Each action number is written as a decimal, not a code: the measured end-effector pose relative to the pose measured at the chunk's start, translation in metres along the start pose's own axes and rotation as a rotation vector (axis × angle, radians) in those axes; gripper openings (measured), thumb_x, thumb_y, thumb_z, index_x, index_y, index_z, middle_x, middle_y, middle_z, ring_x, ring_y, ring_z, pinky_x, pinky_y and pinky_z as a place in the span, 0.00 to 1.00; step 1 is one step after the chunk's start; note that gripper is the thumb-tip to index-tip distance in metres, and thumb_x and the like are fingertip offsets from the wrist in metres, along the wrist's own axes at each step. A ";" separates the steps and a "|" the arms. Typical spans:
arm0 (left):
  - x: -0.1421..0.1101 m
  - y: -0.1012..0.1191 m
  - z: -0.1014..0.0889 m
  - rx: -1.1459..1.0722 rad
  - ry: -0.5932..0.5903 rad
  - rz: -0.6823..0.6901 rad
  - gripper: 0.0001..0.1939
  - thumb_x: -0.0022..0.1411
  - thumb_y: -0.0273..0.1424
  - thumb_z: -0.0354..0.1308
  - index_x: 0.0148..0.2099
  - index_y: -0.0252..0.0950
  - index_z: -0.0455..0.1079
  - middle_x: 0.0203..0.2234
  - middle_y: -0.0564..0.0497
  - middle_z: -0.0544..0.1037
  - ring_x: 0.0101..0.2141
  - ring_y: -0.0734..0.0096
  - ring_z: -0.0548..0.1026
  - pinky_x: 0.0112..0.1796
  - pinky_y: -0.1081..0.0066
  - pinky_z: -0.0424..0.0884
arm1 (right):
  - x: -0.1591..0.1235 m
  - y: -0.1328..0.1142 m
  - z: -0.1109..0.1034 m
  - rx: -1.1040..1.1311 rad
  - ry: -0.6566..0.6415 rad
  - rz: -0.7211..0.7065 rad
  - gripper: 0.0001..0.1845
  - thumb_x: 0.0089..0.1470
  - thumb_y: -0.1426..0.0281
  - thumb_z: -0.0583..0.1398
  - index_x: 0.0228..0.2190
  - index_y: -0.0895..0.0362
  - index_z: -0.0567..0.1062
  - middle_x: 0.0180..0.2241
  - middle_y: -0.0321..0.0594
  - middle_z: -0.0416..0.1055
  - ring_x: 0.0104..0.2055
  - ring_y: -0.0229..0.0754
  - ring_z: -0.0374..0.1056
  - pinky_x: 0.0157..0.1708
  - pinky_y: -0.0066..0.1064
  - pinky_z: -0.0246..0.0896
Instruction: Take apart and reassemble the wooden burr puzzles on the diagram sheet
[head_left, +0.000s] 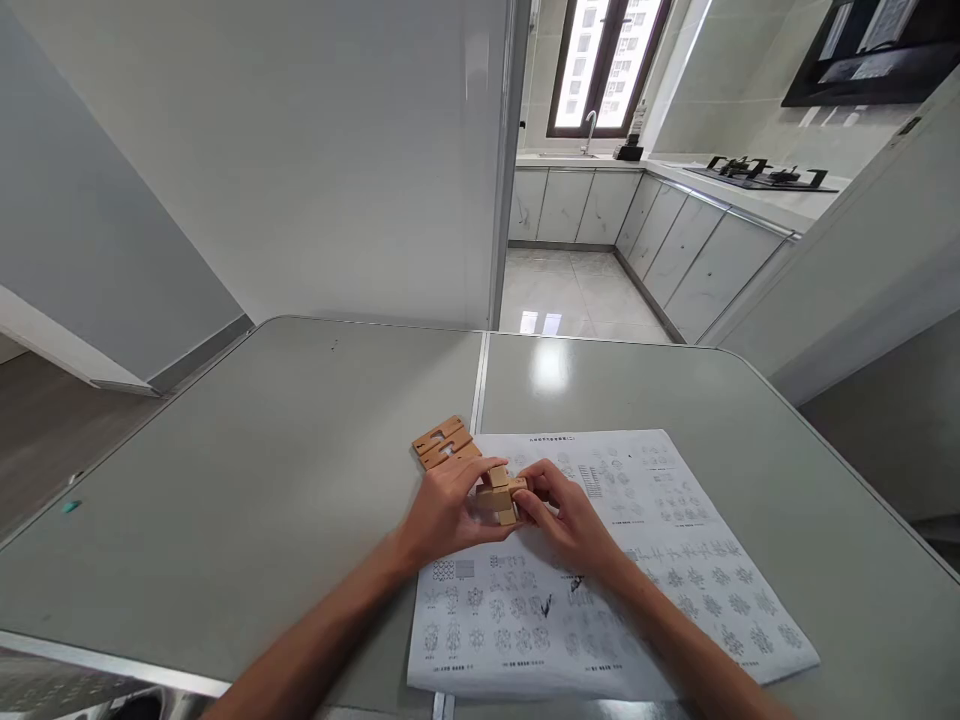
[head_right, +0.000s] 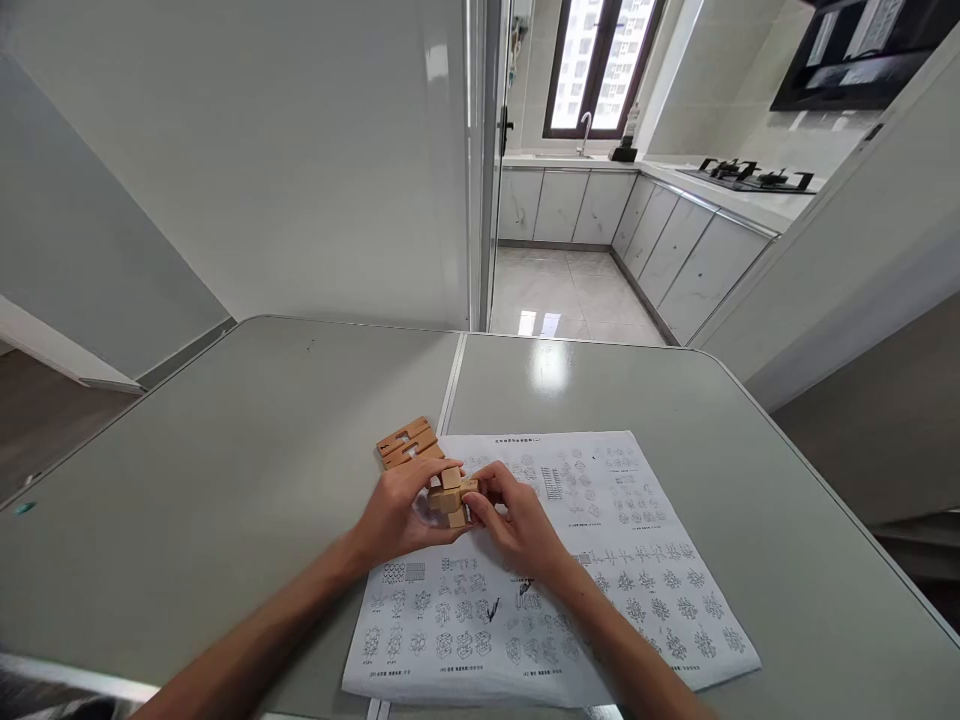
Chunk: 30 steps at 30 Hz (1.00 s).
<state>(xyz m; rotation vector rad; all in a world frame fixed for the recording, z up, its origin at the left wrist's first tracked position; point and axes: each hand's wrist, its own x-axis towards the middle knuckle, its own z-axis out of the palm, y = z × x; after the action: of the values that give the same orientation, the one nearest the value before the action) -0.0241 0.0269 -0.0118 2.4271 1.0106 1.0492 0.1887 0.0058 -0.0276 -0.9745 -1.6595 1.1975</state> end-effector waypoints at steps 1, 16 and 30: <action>0.000 0.001 0.000 -0.006 0.000 -0.004 0.31 0.57 0.44 0.72 0.59 0.40 0.69 0.43 0.46 0.83 0.40 0.61 0.82 0.43 0.63 0.78 | 0.000 0.000 0.000 -0.007 0.004 -0.007 0.11 0.70 0.59 0.56 0.39 0.53 0.67 0.28 0.34 0.69 0.28 0.39 0.64 0.29 0.31 0.59; -0.003 0.005 0.002 0.003 0.033 0.029 0.28 0.58 0.39 0.71 0.59 0.40 0.69 0.46 0.46 0.83 0.42 0.62 0.83 0.43 0.65 0.78 | 0.000 -0.001 0.003 -0.193 0.003 0.004 0.17 0.70 0.58 0.52 0.30 0.53 0.65 0.24 0.32 0.63 0.25 0.38 0.57 0.28 0.30 0.51; -0.001 0.005 0.002 -0.002 0.030 0.032 0.29 0.63 0.34 0.69 0.63 0.42 0.66 0.49 0.46 0.82 0.47 0.61 0.81 0.48 0.63 0.78 | 0.001 0.000 0.007 0.016 0.027 0.133 0.30 0.68 0.47 0.51 0.21 0.52 0.60 0.17 0.30 0.57 0.20 0.37 0.52 0.24 0.31 0.49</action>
<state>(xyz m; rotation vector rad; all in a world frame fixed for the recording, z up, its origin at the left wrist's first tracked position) -0.0212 0.0232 -0.0110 2.4405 0.9829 1.1001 0.1822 0.0047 -0.0290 -1.1011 -1.5822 1.2775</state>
